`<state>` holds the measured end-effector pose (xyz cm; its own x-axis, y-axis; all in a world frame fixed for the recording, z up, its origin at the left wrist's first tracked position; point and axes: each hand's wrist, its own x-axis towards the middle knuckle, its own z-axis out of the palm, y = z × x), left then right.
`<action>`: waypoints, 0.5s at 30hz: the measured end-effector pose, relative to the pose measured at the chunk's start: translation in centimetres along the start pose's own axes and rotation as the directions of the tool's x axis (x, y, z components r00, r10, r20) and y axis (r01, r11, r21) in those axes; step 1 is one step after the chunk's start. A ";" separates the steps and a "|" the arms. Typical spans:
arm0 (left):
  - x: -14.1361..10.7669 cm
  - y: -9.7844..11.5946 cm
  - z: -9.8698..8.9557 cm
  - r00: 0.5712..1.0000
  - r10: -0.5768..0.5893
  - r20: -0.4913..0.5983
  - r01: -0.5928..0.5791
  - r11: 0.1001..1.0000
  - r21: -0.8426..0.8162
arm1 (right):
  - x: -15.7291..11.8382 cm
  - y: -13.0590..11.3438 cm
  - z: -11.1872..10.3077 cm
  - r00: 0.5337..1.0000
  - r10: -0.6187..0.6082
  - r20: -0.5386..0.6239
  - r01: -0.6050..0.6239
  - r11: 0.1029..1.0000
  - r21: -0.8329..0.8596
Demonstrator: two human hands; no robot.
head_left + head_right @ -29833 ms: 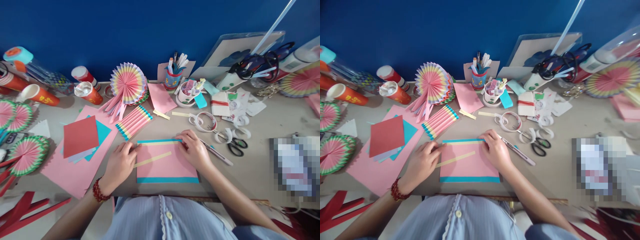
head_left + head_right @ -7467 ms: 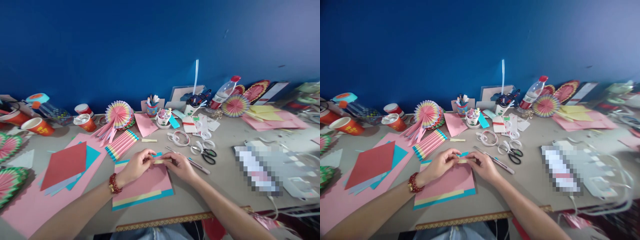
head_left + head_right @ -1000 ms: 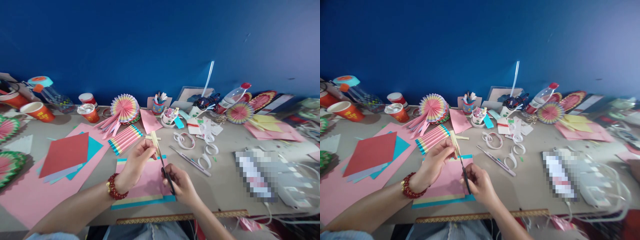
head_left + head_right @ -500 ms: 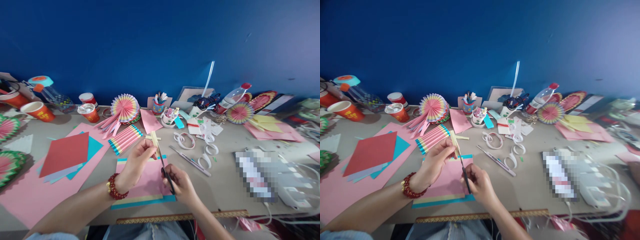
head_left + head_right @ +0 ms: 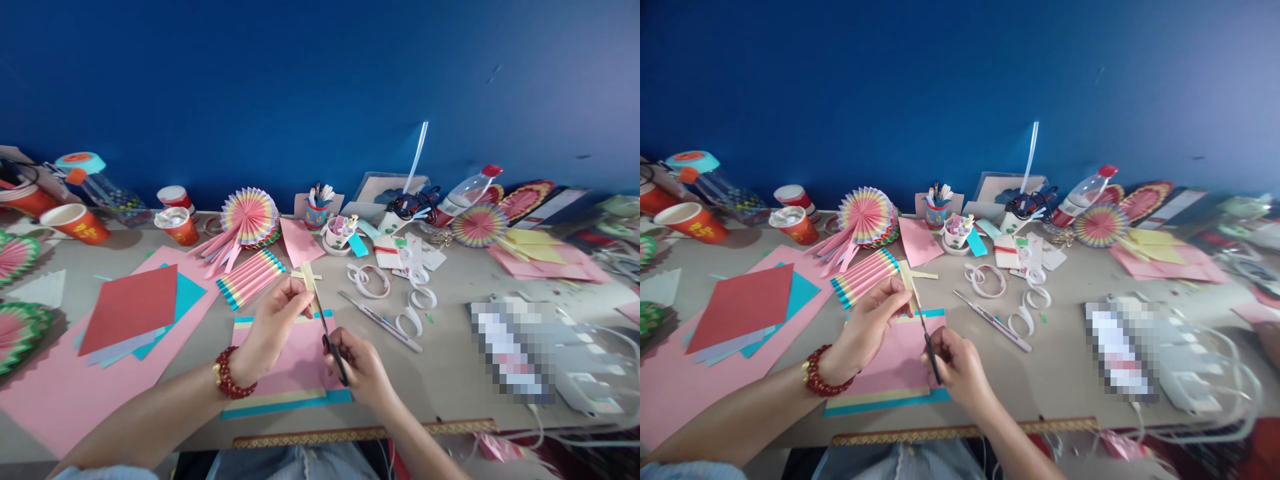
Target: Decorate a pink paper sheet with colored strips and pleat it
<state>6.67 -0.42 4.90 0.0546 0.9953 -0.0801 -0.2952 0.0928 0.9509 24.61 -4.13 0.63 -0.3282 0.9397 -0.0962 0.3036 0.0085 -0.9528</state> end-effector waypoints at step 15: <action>-0.2 -0.1 0.0 0.999 0.003 0.032 -0.004 0.999 0.033 | 0.0 0.0 0.0 1.000 -0.007 0.018 0.006 0.998 0.068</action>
<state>6.75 -0.68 4.80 0.0839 0.9942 -0.0679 -0.2639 0.0879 0.9605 24.64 -4.16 0.63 -0.3461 0.9334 -0.0945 0.2403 -0.0092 -0.9707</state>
